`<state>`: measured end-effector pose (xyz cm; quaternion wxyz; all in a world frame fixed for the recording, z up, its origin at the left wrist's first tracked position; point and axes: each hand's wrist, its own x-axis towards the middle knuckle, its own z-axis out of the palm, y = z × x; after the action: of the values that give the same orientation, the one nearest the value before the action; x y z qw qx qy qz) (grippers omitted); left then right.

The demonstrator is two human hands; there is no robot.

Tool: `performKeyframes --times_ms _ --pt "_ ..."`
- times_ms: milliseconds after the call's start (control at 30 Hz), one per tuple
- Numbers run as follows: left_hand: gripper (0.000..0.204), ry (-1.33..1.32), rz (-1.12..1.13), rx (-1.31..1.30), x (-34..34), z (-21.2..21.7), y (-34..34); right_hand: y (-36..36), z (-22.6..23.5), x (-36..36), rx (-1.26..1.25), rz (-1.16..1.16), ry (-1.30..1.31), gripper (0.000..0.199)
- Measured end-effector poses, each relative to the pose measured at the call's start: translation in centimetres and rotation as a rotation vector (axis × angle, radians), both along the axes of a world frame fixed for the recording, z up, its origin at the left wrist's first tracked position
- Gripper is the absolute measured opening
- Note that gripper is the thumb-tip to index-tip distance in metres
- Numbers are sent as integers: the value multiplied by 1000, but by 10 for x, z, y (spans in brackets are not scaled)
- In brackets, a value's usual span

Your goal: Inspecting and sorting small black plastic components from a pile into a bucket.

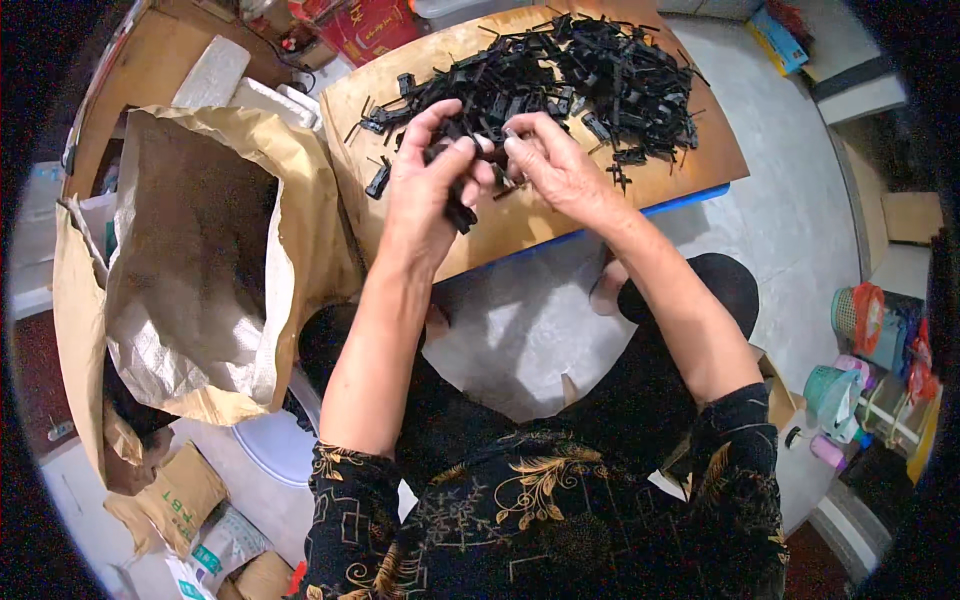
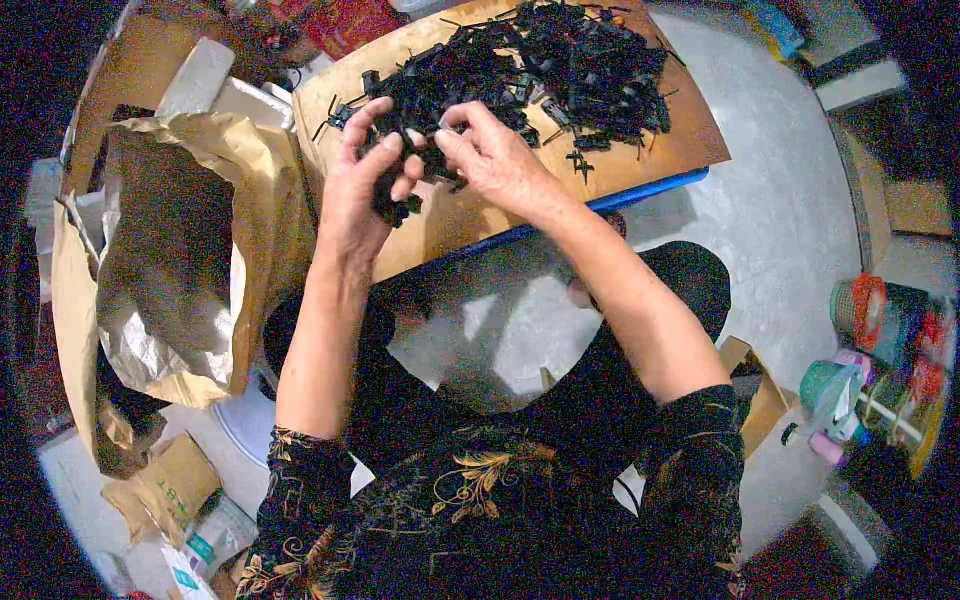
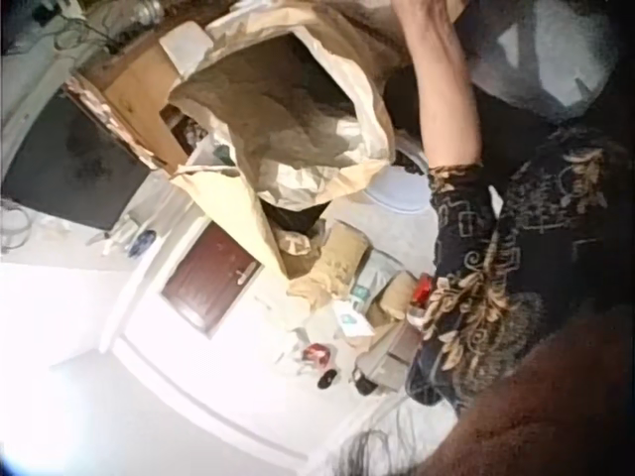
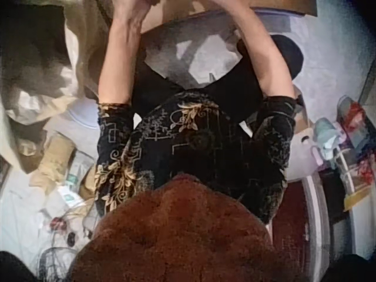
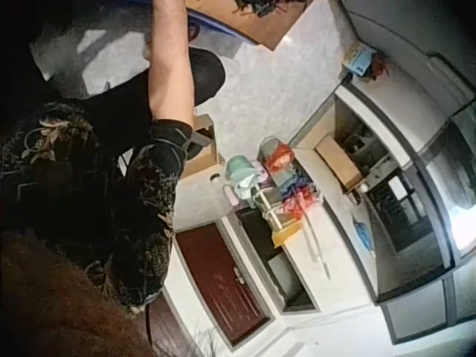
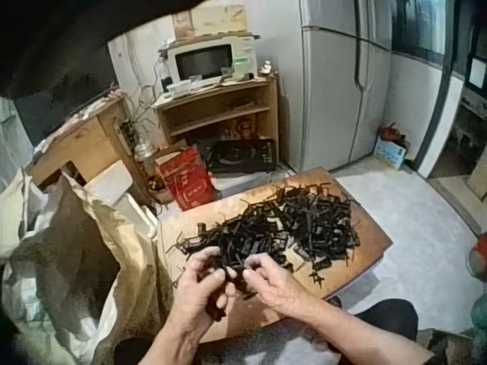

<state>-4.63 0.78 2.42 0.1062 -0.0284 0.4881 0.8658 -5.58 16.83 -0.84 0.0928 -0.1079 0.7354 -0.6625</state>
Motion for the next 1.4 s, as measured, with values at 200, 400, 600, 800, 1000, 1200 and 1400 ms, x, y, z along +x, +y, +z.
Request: performKeyframes --times_ms 200,400,600,800,1000,1200,1400 --pt "38 -86 -53 89 7 -2 0 13 18 11 -226 99 -117 19" --pt "34 -52 -354 -1 18 9 7 25 27 15 -333 138 -163 16" --pt "29 -38 -440 66 27 12 14 41 28 20 -351 364 -319 24" --pt "34 92 -355 -355 28 15 20 40 33 21 -198 189 -221 23" --pt "35 329 -258 -735 33 8 19 26 25 22 -57 135 -116 22" --pt "34 201 -88 -706 30 5 15 8 30 34 -388 50 -446 30" --pt "33 82 -69 -633 29 4 12 -4 29 34 -382 94 -473 35"
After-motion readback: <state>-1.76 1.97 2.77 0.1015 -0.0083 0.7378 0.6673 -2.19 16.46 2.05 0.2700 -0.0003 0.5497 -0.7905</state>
